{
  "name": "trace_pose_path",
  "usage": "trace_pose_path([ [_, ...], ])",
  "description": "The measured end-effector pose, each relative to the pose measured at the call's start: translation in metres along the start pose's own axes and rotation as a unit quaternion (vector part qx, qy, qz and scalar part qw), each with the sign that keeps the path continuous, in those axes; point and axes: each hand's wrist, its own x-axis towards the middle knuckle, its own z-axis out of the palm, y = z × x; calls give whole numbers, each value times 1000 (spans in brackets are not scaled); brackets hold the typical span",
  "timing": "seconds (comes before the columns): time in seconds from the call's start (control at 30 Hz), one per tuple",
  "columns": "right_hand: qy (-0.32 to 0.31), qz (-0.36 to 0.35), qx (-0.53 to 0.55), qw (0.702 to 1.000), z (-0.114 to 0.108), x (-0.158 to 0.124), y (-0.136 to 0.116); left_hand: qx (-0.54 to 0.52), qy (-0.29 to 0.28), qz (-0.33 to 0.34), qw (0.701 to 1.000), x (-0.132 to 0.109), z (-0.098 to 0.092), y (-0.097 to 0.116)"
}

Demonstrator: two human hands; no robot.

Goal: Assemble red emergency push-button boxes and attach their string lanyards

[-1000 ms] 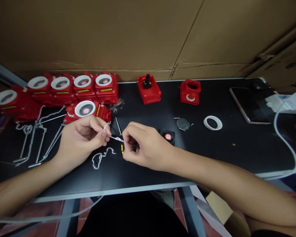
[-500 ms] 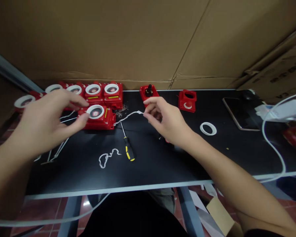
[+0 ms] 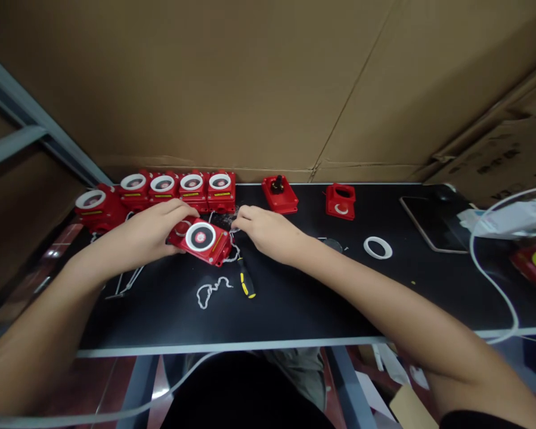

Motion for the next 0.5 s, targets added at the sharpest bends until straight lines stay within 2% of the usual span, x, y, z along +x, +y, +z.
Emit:
trace_pose_path([
  [0.1,55,37,59,996,-4,-4,-6,-48,51,64,995,2,0,4],
  [0.17,95,49,99,989,-15,-11,-10,-83,77,73,991,5,5,5],
  [0.23,85,5,120,989,-28,-19,-15,-128,95,63,985,9,11,5],
  [0.33,30,-87,96,991,-42,-30,-21,-207,105,57,971,14,23,6],
  [0.43,24,-103,16,994,-45,-38,-23,-263,108,65,957,17,34,11],
  [0.5,44,-92,20,995,-48,-39,-21,-318,118,52,939,19,39,15],
])
